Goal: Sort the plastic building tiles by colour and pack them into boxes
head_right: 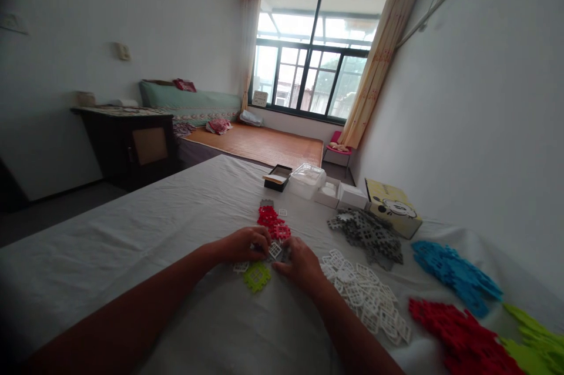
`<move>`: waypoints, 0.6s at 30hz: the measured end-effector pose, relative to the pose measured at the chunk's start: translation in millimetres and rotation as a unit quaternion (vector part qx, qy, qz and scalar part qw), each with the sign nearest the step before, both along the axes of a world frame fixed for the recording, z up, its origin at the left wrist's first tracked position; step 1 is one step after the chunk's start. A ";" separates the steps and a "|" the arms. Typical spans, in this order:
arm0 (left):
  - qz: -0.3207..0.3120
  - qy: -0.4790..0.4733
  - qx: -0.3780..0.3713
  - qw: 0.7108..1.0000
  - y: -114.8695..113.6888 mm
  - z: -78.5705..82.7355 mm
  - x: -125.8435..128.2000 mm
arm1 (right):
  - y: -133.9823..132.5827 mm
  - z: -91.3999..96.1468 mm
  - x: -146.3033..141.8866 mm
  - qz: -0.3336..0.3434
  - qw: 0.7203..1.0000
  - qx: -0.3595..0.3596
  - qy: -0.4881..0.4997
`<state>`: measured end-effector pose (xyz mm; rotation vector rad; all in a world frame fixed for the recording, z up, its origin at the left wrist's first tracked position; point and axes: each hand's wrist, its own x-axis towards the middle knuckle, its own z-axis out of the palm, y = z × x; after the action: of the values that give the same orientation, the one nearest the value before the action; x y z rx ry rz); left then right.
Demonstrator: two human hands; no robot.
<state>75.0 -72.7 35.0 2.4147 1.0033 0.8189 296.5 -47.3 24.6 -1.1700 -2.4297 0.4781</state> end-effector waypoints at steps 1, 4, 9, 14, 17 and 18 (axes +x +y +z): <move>0.000 -0.006 -0.005 1.000 -0.5 1.2 0.2 | 0.5 2.0 0.6 0.010 1.000 0.003 0.021; 0.020 -0.020 -0.012 1.000 -2.5 7.6 0.5 | -1.6 14.5 2.9 0.041 0.994 0.070 0.072; 0.099 -0.030 0.003 0.995 -3.6 15.9 -1.2 | -1.5 32.6 9.3 0.084 0.974 0.207 0.032; 0.107 -0.012 0.003 0.994 -1.1 13.0 -3.1 | 35.5 28.5 37.9 -0.071 0.982 0.138 0.109; 0.110 -0.009 0.003 0.994 -0.3 11.1 -3.8 | 68.0 24.7 74.8 -0.196 0.958 0.077 0.195; 0.115 -0.009 0.002 0.993 -0.1 10.7 -4.2 | 77.6 23.4 88.8 -0.239 0.941 0.062 0.231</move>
<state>70.8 -72.8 45.7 2.3180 1.2910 0.9183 385.3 30.3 48.0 -1.3546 -1.6829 0.3856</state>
